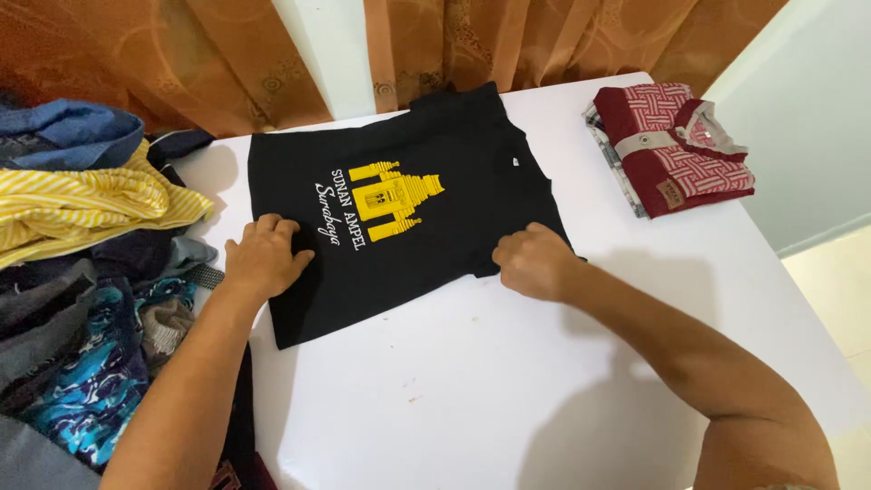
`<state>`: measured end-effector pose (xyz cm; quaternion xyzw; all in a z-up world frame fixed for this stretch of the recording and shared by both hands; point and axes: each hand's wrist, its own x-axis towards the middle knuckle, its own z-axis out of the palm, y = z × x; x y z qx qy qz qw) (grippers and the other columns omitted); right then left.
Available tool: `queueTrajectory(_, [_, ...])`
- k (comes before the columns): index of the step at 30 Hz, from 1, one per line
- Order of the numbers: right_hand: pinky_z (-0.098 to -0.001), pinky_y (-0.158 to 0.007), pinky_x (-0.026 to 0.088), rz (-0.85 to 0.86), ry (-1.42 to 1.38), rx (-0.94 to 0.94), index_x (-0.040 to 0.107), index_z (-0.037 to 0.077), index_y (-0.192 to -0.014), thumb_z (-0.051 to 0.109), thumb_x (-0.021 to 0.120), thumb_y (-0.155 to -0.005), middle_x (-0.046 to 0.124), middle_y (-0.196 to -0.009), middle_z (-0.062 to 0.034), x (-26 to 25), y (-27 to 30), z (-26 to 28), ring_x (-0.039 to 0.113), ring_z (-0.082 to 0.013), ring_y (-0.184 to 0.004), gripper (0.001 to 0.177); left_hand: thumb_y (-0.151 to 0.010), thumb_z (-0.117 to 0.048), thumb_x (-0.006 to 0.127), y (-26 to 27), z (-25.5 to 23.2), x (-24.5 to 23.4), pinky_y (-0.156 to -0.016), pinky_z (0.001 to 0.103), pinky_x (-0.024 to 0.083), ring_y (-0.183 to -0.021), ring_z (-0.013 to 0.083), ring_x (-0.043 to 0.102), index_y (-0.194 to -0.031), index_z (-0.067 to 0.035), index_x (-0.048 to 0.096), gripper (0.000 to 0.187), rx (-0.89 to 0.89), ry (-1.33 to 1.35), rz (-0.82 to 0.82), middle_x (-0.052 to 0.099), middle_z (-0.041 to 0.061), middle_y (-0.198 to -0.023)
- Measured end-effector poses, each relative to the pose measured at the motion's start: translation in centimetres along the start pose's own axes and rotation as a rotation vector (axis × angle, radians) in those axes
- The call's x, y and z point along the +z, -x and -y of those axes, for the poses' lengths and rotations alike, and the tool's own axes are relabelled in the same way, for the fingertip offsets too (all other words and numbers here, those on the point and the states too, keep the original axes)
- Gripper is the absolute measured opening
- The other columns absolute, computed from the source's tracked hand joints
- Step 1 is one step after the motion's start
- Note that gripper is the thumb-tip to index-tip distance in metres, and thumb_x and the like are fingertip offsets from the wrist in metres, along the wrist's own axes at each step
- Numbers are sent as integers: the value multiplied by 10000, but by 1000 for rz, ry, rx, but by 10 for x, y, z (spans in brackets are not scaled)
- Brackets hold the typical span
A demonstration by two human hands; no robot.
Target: Folding various items of clothing, including a t-shirt and underwear, on a white surface.
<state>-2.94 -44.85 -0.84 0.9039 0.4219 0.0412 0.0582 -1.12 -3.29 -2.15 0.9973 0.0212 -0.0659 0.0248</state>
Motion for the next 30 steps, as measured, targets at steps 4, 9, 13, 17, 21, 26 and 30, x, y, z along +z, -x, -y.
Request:
queueTrajectory(4, [-277,-639,514,60,-992,146,732,39,-845,79,687,-842,706,-741,-36,-9,8,-54,620,-122,-695,60,-889,-477,696,5,1,-1,-1093,608,374,-1404,291,419,-1404,-213,561,593,15,-9,24,439,38,-1524])
queueTrajectory(9, [-286,-748,535,-44,-1053,480,758,57,-1022,204,620,-950,734,-875,-80,-21,-6,-70,664,-185,-839,214,-892,-473,684,6,4,-3,-1094,610,377,-1405,292,428,-1413,-215,558,595,47,-13,20,439,38,-1532])
queueTrajectory(13, [-436,-1045,472,-336,-509,231,669,61,-1308,320,632,-1027,634,-1317,-175,14,-25,-64,569,-326,-1252,384,-904,-485,665,-2,-4,7,-1136,636,349,-1438,283,410,-1436,-213,544,609,19,-22,23,430,39,-1563])
queueTrajectory(17, [-715,-1094,212,-187,-287,359,400,98,-1524,466,559,-981,260,-1644,-141,25,-85,-27,217,-342,-1508,674,-960,-514,548,-24,-40,22,-1118,744,178,-1526,298,199,-1515,-152,406,678,106,99,-165,259,76,-1652])
queueTrajectory(21, [-783,-1115,107,-84,-322,313,299,130,-1594,472,454,-1026,147,-1709,-86,61,-149,-1,105,-312,-1564,681,-1026,-529,397,-44,-93,42,-1159,744,99,-1567,266,107,-1594,-194,297,666,204,119,-120,164,30,-1701])
queueTrajectory(26, [-763,-1152,77,42,-348,403,272,166,-1604,536,424,-1004,132,-1712,-54,53,-148,-18,93,-274,-1569,722,-983,-625,349,-45,-73,27,-1172,714,60,-1563,242,59,-1599,-287,243,710,159,102,-21,106,-17,-1704])
queueTrajectory(30, [-752,-1146,61,111,-291,555,217,190,-1615,641,389,-980,87,-1709,-71,52,-112,-64,65,-289,-1558,797,-935,-694,375,-42,-18,31,-1161,715,60,-1567,253,43,-1597,-290,255,785,86,103,-67,105,7,-1708])
